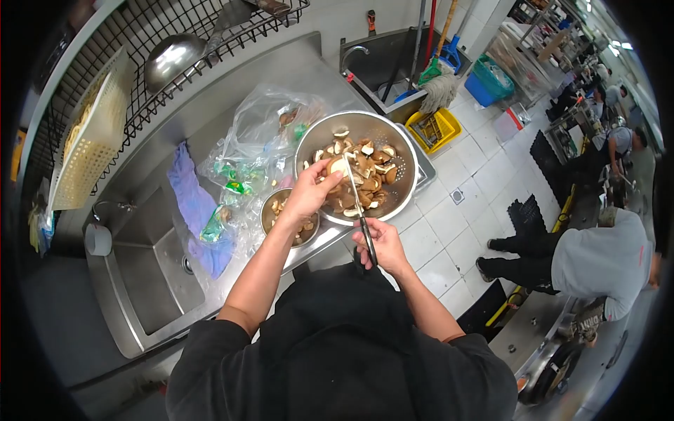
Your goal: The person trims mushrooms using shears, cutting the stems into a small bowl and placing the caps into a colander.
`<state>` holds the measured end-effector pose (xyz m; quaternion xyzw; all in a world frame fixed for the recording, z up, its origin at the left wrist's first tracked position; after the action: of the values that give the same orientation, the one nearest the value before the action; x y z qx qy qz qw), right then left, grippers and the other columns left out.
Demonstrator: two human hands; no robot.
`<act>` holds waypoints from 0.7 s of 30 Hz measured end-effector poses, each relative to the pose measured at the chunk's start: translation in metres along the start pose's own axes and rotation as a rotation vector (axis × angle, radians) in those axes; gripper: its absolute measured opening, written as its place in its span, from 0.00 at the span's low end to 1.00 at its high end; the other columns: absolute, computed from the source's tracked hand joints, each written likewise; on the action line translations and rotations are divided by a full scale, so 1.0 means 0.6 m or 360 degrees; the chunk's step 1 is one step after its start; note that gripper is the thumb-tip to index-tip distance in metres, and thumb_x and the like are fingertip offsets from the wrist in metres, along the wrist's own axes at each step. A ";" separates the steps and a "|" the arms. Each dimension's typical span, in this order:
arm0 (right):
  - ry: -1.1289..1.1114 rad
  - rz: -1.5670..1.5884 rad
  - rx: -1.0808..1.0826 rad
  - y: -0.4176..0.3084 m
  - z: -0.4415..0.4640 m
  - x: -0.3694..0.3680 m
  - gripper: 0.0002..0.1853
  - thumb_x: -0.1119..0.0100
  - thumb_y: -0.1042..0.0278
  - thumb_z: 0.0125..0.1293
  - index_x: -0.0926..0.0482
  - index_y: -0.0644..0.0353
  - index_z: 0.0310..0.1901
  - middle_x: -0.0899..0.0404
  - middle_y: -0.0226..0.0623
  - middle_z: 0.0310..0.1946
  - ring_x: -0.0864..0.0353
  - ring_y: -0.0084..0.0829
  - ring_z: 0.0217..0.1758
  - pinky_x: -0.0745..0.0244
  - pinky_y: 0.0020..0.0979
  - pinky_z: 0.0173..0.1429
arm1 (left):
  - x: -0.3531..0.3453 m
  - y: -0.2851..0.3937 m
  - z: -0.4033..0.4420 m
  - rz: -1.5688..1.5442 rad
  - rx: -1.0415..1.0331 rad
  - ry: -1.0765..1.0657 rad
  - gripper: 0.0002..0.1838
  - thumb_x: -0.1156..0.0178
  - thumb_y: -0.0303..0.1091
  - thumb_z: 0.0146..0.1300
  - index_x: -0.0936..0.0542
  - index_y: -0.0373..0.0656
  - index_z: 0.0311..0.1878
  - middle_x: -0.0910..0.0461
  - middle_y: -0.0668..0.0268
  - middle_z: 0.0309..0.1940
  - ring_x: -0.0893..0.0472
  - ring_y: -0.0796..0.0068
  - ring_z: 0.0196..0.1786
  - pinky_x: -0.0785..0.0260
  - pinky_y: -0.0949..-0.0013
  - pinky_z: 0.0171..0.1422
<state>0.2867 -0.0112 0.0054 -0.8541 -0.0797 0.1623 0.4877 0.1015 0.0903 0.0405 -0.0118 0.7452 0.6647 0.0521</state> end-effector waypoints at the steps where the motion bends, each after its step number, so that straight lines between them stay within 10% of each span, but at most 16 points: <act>1: 0.0031 0.0018 0.0047 0.002 0.001 0.005 0.23 0.30 0.60 0.71 0.23 0.64 0.60 0.20 0.31 0.27 0.24 0.20 0.18 0.29 0.23 0.21 | -0.002 -0.012 -0.005 -0.0163 0.0205 -0.0009 0.22 0.30 0.36 0.70 0.22 0.37 0.62 0.14 0.67 0.46 0.16 0.81 0.44 0.24 0.76 0.49; 6: -0.0148 -0.0140 0.0058 0.008 -0.001 0.036 0.35 0.32 0.43 0.70 0.29 0.61 0.68 0.23 0.28 0.32 0.24 0.20 0.27 0.27 0.24 0.31 | 0.011 -0.023 0.000 -0.0197 0.0352 0.0001 0.22 0.27 0.33 0.67 0.21 0.36 0.60 0.15 0.68 0.45 0.16 0.82 0.41 0.24 0.77 0.43; 17: -0.0270 -0.0464 0.0236 -0.024 0.005 0.048 0.30 0.31 0.50 0.71 0.27 0.59 0.66 0.26 0.23 0.30 0.25 0.16 0.27 0.29 0.21 0.31 | 0.021 0.006 0.042 0.0203 0.0075 -0.0236 0.14 0.22 0.31 0.59 0.13 0.37 0.46 0.13 0.67 0.38 0.16 0.80 0.43 0.23 0.73 0.49; 21: -0.0323 -0.0360 0.0008 -0.017 0.010 0.045 0.40 0.29 0.44 0.68 0.32 0.62 0.72 0.19 0.36 0.40 0.19 0.24 0.40 0.21 0.28 0.46 | 0.022 0.017 0.046 0.0338 0.0037 -0.0153 0.15 0.22 0.34 0.60 0.12 0.40 0.47 0.12 0.69 0.41 0.17 0.79 0.44 0.23 0.71 0.53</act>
<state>0.3100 0.0064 0.0059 -0.8176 -0.2238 0.1922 0.4945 0.0891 0.1193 0.0463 0.0998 0.7465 0.6576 0.0172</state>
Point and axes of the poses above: each hand's wrist, its own z-axis towards the middle knuckle, its own x-axis out of the back of the hand, y = z × x, the point moved 7 cm from there along z, towards the middle knuckle
